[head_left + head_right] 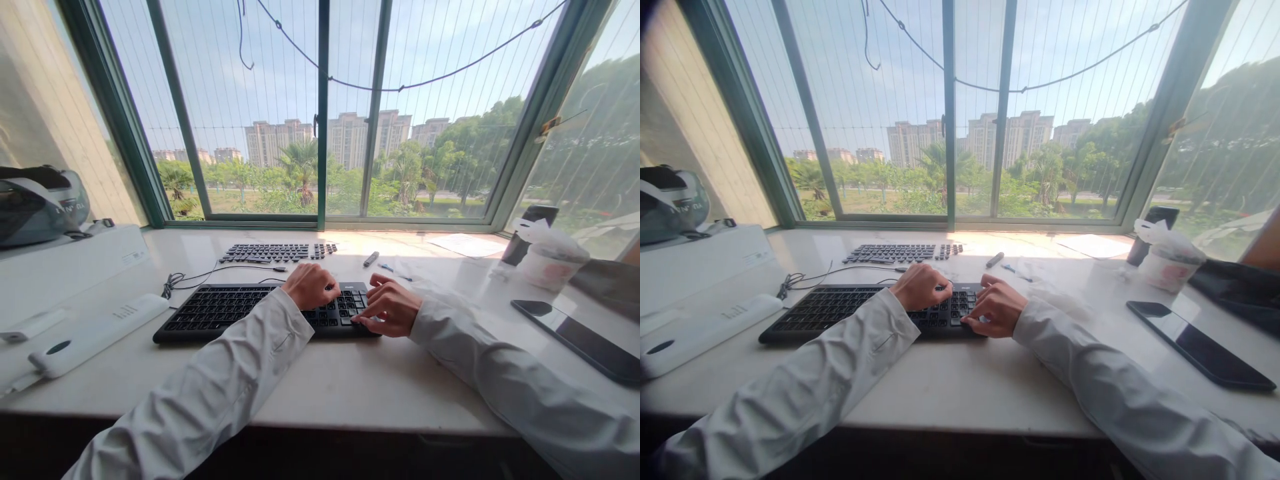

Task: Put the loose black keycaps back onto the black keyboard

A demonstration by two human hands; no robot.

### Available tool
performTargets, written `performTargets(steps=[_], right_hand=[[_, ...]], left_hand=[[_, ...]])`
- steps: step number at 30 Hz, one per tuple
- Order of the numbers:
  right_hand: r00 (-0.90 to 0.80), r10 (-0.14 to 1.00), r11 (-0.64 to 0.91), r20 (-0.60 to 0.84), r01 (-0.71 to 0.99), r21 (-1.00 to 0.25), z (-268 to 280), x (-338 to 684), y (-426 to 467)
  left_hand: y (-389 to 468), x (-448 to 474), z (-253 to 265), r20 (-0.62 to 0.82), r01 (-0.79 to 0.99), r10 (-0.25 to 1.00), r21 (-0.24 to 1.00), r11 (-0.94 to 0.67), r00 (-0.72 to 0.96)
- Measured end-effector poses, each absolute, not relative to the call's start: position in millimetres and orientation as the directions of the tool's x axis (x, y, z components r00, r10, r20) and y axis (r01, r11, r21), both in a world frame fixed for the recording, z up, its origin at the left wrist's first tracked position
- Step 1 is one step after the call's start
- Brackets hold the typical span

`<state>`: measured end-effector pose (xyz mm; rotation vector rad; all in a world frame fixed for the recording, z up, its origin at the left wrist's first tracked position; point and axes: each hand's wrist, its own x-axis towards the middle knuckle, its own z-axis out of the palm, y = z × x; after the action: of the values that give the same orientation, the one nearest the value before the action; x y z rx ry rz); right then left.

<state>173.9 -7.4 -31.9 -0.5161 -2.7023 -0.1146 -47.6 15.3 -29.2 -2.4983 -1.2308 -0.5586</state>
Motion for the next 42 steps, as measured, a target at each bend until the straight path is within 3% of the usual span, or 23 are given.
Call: performTargets(steps=[4, 8, 11, 15, 20, 31, 42], right_hand=[[-0.827, 0.391, 0.893, 0.403, 0.446, 0.051, -35, 173, -4], [-0.855, 0.362, 0.912, 0.372, 0.407, 0.048, -37, 176, -3], [-0.806, 0.385, 0.883, 0.449, 0.464, 0.076, -37, 177, 5], [-0.651, 0.517, 0.704, 0.555, 0.693, 0.157, -30, 172, 40], [-0.566, 0.735, 0.445, 0.374, 0.819, 0.363, -21, 149, 114], [-0.354, 0.879, 0.277, 0.320, 0.925, 0.261, -42, 105, 234], [-0.381, 0.865, 0.277, 0.326, 0.905, 0.322, -61, 101, 248]], left_hand=[[17, -49, -29, 0.460, 0.823, 0.713, -0.074, -0.563, 0.529], [22, -56, -26, 0.471, 0.864, 0.752, -0.049, -0.500, 0.462], [25, -60, -26, 0.465, 0.898, 0.788, -0.039, -0.439, 0.405], [25, -57, -29, 0.476, 0.909, 0.794, -0.024, -0.417, 0.377], [25, -54, -31, 0.514, 0.918, 0.787, -0.001, -0.397, 0.341], [25, -54, -30, 0.525, 0.929, 0.791, 0.000, -0.370, 0.315], [24, -53, -29, 0.525, 0.923, 0.786, 0.004, -0.385, 0.326]])
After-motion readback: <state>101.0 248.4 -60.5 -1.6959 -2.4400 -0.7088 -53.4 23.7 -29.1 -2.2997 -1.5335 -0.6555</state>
